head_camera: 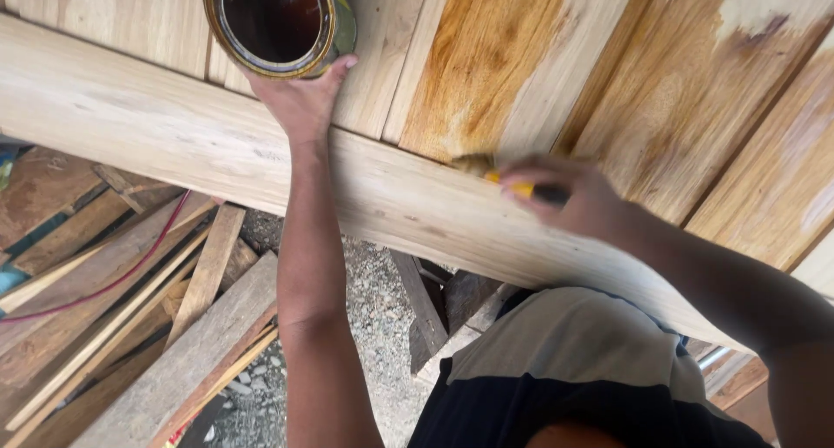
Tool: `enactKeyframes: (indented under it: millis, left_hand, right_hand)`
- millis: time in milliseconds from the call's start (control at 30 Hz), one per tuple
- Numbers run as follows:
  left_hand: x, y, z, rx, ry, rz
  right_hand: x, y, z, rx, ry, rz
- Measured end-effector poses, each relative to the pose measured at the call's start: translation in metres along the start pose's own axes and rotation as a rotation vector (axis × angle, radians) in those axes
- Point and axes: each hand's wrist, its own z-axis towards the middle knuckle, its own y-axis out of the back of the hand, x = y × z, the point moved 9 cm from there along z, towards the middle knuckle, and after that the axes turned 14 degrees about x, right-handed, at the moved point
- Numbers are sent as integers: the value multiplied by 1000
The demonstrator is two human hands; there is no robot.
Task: Applying varnish or stain to a wooden door using a paint brush.
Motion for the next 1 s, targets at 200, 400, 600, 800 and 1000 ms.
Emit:
enactKeyframes:
  millis: [200, 400, 600, 800, 1000]
  left_hand:
    - [-6, -1, 3, 5, -36, 72]
    - [-1, 0, 2, -3, -27, 43]
    - [3, 0, 2, -9, -40, 57]
    - [8, -3, 4, -5, -29, 111]
    - [21, -5, -1, 21, 25, 91]
  right_hand:
    - [-62, 0, 18, 126, -398, 184]
    - [-41, 14, 53, 11, -280, 266]
    - [-40, 1, 68, 28, -186, 246]
    - [-46, 68, 65, -223, -127, -32]
    - [-54, 22, -12, 64, -254, 114]
